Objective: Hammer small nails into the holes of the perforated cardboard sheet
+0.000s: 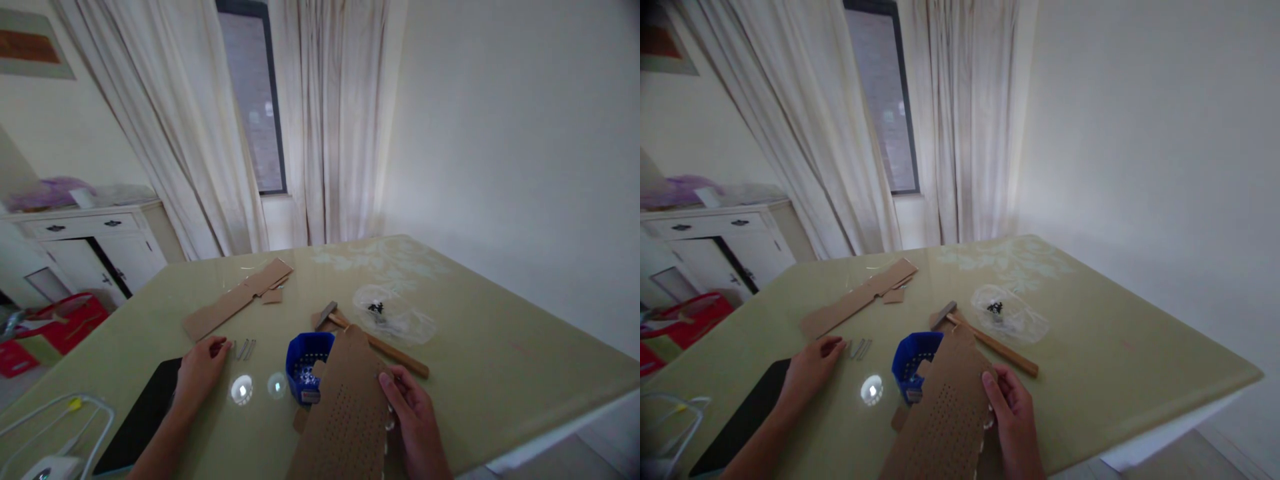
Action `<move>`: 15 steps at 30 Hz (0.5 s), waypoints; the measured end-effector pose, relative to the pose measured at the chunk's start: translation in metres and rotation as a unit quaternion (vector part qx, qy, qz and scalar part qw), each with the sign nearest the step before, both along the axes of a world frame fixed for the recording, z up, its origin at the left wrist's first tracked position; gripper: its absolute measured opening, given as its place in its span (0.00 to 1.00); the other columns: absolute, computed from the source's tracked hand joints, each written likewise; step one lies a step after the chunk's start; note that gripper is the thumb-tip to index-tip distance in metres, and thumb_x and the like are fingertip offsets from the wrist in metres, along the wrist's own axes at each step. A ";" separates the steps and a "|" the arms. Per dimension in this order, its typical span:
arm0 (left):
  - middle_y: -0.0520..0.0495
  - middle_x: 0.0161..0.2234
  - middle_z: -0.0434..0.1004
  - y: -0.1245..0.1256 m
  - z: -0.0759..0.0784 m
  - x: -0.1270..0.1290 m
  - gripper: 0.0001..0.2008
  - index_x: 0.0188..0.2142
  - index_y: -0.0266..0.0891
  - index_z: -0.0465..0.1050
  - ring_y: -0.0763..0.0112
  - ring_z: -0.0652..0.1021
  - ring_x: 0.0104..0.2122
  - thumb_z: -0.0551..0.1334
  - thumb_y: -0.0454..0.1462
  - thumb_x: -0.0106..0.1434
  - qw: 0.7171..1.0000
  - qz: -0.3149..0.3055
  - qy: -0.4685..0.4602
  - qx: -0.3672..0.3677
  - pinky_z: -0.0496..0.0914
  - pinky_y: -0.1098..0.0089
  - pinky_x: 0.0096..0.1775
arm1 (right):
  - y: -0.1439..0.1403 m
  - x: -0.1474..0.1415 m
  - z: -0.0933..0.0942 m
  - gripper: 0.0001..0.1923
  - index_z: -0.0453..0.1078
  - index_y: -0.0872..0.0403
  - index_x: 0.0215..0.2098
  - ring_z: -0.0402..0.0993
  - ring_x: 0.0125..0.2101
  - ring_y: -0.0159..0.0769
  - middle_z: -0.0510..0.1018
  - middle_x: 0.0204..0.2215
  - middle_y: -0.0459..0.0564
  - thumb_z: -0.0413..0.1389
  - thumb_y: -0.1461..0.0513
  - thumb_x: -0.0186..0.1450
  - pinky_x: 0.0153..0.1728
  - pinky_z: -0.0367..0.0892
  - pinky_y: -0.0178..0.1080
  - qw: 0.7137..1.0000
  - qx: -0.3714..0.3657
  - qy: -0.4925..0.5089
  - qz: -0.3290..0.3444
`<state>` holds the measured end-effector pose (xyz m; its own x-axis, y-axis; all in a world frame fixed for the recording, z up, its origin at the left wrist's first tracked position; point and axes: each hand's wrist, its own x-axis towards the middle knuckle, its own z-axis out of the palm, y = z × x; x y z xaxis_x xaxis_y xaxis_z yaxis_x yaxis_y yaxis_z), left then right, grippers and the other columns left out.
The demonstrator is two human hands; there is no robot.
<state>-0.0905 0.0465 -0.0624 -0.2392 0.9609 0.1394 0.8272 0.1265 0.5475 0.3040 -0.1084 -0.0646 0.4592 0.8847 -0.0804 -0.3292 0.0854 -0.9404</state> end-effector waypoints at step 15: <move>0.26 0.58 0.76 -0.076 -0.021 0.032 0.28 0.58 0.30 0.73 0.43 0.80 0.57 0.51 0.49 0.71 0.993 -0.037 -0.029 0.108 0.71 0.47 0.63 | 0.002 0.000 -0.001 0.29 0.81 0.50 0.35 0.80 0.35 0.40 0.84 0.33 0.46 0.76 0.39 0.47 0.33 0.76 0.35 0.994 0.030 0.069 -0.073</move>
